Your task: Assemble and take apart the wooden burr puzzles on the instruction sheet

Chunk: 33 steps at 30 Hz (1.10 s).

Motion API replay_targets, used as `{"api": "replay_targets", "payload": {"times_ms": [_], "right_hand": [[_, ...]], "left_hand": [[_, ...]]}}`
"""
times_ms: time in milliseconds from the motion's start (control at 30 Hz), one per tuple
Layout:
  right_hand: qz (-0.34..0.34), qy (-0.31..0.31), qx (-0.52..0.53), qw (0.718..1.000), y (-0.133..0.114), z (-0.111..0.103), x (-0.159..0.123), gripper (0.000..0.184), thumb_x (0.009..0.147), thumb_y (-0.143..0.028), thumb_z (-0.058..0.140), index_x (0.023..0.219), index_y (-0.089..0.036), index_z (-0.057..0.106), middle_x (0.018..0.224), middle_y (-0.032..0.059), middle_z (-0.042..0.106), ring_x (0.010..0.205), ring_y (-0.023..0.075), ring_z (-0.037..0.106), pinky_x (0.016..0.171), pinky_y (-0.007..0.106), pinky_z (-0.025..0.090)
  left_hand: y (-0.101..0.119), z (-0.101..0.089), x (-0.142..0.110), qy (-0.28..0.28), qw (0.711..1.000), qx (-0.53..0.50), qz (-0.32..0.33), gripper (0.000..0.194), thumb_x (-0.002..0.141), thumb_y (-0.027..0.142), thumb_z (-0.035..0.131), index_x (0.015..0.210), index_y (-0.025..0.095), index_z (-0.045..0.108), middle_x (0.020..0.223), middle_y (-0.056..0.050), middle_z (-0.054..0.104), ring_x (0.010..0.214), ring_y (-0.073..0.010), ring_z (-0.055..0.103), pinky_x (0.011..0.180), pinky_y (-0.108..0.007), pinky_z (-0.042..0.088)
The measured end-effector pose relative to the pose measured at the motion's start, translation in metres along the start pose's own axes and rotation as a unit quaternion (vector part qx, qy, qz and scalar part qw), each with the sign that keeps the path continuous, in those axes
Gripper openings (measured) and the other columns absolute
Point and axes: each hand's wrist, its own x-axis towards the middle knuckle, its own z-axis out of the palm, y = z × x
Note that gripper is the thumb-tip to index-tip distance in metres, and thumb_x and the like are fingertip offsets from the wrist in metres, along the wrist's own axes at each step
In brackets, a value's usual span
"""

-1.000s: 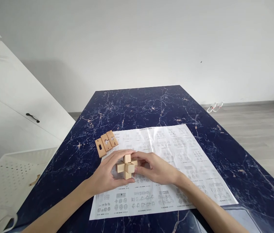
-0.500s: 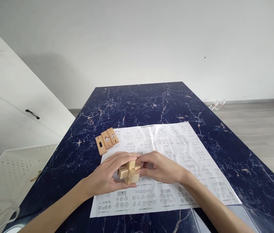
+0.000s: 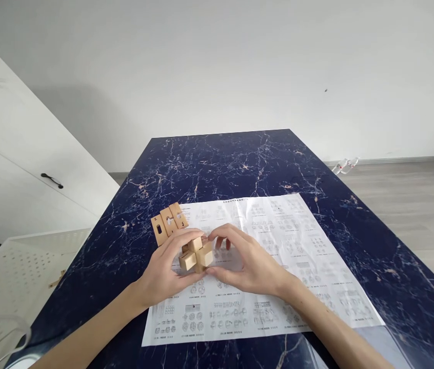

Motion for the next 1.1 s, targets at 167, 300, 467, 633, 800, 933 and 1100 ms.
{"api": "replay_targets", "payload": {"times_ms": [167, 300, 467, 633, 800, 933, 1100], "right_hand": [[-0.032, 0.034, -0.03, 0.998, -0.0002, -0.0004, -0.0011, 0.031, 0.096, -0.046, 0.074, 0.113, -0.025, 0.057, 0.105, 0.0067, 0.066, 0.09, 0.0231, 0.062, 0.081, 0.038, 0.055], [-0.002, -0.014, -0.042, 0.999, 0.0009, 0.0026, -0.0023, 0.022, 0.103, -0.045, 0.066, 0.1, -0.025, 0.06, 0.085, 0.0015, 0.067, 0.072, 0.0182, 0.061, 0.068, 0.033, 0.051], [0.039, 0.001, -0.008, 0.999, 0.0021, 0.005, -0.0018, 0.022, 0.106, -0.045, 0.06, 0.106, -0.024, 0.064, 0.085, 0.0022, 0.073, 0.072, 0.0193, 0.066, 0.067, 0.033, 0.052], [0.042, 0.035, 0.014, 0.998, 0.0011, 0.0037, -0.0003, 0.022, 0.108, -0.044, 0.058, 0.107, -0.024, 0.066, 0.09, 0.0031, 0.074, 0.078, 0.0203, 0.068, 0.073, 0.033, 0.054], [0.056, 0.025, 0.01, 0.998, 0.0015, 0.0046, -0.0003, 0.021, 0.107, -0.044, 0.06, 0.11, -0.024, 0.066, 0.091, 0.0034, 0.074, 0.079, 0.0205, 0.066, 0.073, 0.033, 0.053], [0.085, -0.02, 0.024, 0.996, 0.0015, 0.0056, 0.0005, 0.02, 0.106, -0.041, 0.059, 0.101, -0.023, 0.065, 0.087, 0.0029, 0.07, 0.075, 0.0192, 0.061, 0.069, 0.033, 0.05], [0.108, -0.141, 0.134, 0.975, -0.0017, -0.0022, 0.0034, 0.029, 0.106, -0.046, 0.061, 0.091, -0.02, 0.063, 0.086, 0.0015, 0.064, 0.074, 0.0163, 0.054, 0.067, 0.03, 0.047]], "left_hand": [[-0.001, 0.0012, -0.001, -0.032, 0.998, 0.046, 0.035, 0.071, 0.103, 0.029, 0.069, 0.161, 0.036, 0.03, 0.146, -0.01, 0.066, 0.135, -0.0299, 0.066, 0.114, -0.055, 0.056], [-0.0003, 0.0026, 0.0001, -0.042, 0.998, 0.043, 0.035, 0.07, 0.104, 0.026, 0.066, 0.162, 0.037, 0.028, 0.144, -0.009, 0.068, 0.132, -0.0295, 0.067, 0.112, -0.056, 0.056], [-0.0009, 0.0024, 0.0026, -0.003, 0.999, -0.014, -0.045, 0.079, 0.095, 0.029, 0.078, 0.16, 0.035, 0.034, 0.156, -0.012, 0.056, 0.133, -0.0309, 0.065, 0.115, -0.055, 0.054], [0.0026, -0.0017, 0.0052, -0.02, 0.988, -0.11, -0.108, 0.1, 0.077, 0.047, 0.095, 0.159, 0.036, 0.037, 0.152, -0.011, 0.059, 0.133, -0.0339, 0.064, 0.113, -0.055, 0.056], [0.005, -0.0035, 0.0068, -0.033, 0.987, -0.108, -0.119, 0.078, 0.087, 0.056, 0.084, 0.152, 0.032, 0.049, 0.142, -0.011, 0.067, 0.128, -0.0341, 0.068, 0.11, -0.055, 0.057], [0.0048, -0.0031, 0.0064, -0.044, 0.988, -0.101, -0.105, 0.07, 0.093, 0.045, 0.081, 0.153, 0.034, 0.047, 0.147, -0.009, 0.065, 0.134, -0.0317, 0.065, 0.114, -0.052, 0.055], [0.0074, -0.0021, 0.0053, -0.07, 0.986, -0.132, -0.076, 0.079, 0.09, 0.042, 0.085, 0.157, 0.036, 0.044, 0.15, -0.009, 0.065, 0.138, -0.0314, 0.063, 0.117, -0.051, 0.053]]}}
